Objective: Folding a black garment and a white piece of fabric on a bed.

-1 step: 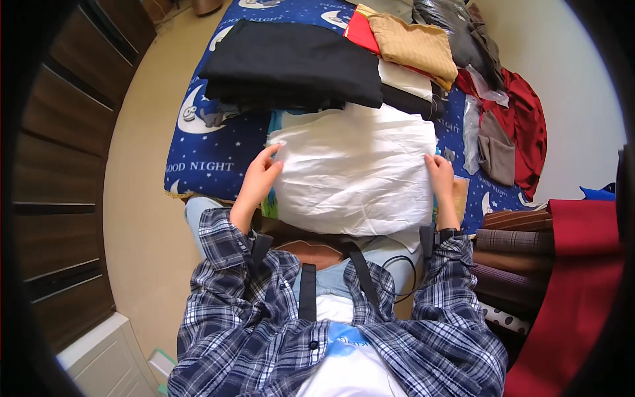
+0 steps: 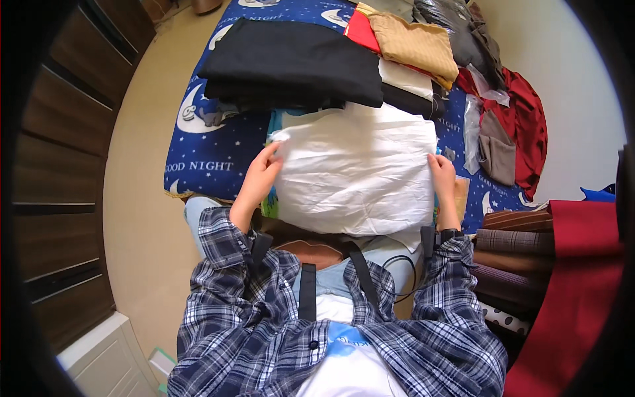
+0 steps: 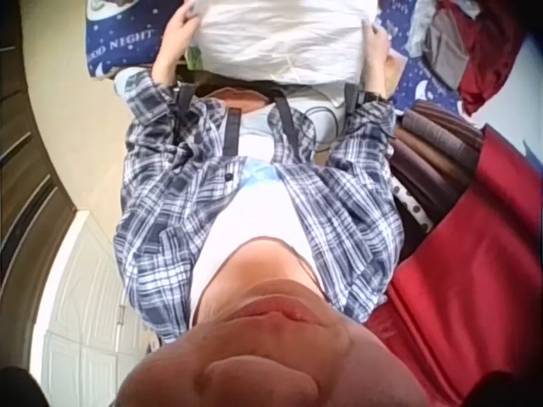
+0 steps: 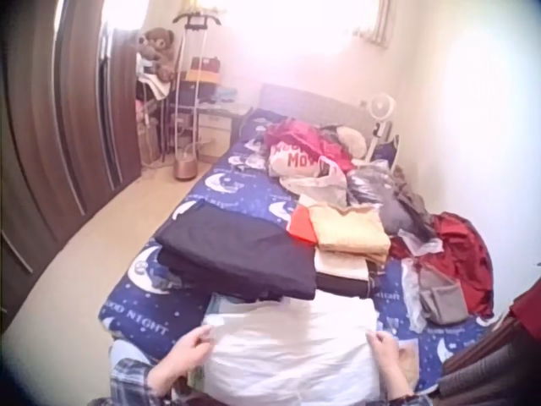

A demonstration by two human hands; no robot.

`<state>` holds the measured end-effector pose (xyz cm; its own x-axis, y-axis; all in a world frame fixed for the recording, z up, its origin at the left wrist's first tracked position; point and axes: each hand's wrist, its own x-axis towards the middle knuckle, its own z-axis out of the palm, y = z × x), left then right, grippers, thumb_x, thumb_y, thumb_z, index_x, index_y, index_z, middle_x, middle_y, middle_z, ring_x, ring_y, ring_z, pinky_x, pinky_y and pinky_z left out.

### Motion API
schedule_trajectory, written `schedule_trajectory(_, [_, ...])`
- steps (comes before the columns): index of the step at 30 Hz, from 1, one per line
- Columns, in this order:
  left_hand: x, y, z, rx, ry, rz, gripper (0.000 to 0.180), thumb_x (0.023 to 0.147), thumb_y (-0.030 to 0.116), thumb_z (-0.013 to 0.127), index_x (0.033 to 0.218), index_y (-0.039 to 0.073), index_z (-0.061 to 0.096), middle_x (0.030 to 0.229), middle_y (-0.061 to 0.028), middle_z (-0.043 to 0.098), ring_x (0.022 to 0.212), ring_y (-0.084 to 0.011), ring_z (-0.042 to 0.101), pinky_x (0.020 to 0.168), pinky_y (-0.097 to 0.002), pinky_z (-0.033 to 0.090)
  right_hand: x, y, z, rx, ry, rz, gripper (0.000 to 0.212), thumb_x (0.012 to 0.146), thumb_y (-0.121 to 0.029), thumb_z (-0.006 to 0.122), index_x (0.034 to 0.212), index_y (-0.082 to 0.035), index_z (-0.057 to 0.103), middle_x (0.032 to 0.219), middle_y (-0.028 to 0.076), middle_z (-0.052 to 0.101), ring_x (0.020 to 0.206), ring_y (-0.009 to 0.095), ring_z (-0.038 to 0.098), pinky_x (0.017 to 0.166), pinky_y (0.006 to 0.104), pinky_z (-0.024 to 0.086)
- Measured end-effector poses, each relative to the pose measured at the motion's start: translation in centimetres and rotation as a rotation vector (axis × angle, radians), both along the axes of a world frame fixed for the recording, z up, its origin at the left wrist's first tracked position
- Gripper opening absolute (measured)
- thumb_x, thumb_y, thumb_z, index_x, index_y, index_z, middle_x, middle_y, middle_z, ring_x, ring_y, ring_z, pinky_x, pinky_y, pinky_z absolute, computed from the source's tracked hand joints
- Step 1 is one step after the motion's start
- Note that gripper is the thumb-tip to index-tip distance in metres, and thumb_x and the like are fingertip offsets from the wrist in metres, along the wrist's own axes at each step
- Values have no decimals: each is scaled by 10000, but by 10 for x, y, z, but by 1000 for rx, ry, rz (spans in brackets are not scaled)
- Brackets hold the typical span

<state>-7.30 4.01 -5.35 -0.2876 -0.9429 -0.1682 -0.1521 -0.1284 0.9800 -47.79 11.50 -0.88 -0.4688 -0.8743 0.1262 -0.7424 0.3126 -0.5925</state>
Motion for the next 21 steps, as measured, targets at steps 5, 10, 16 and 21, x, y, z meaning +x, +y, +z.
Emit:
schedule_trajectory(5, [-11, -11, -7, -135, 124, -2, 361, 829, 140, 497, 1165, 21, 443, 915, -70, 486, 853, -129, 464, 758, -229, 370, -16, 9, -18, -174, -270, -31, 287, 815, -252, 517, 801, 31, 560, 732, 90, 577, 680, 171, 518, 636, 259, 398])
schedule_trajectory(10, [-13, -23, -17, 61, -53, 29, 393, 801, 245, 550, 1090, -11, 481, 851, -63, 486, 831, -143, 470, 753, -238, 380, -6, 8, -27, 59, 7, -47, 313, 802, -211, 526, 1034, -6, 482, 928, 134, 538, 793, 212, 530, 704, 288, 425])
schedule_trajectory(16, [-27, -19, -3, -97, -173, 69, 412, 780, 292, 567, 1007, -50, 525, 902, -81, 541, 830, -153, 503, 760, -248, 393, 6, -23, -24, 8, 13, -32, 452, 759, -232, 581, 1098, 15, 411, 1069, 213, 465, 1006, 306, 451, 864, 353, 357])
schedule_trajectory(21, [-37, -24, 24, 288, 203, -108, 393, 791, 289, 552, 1010, -37, 549, 932, -82, 570, 830, -129, 517, 744, -246, 399, 6, -34, -34, 7, 248, -49, 448, 717, -254, 616, 1062, -14, 460, 1046, 194, 479, 991, 320, 449, 866, 363, 350])
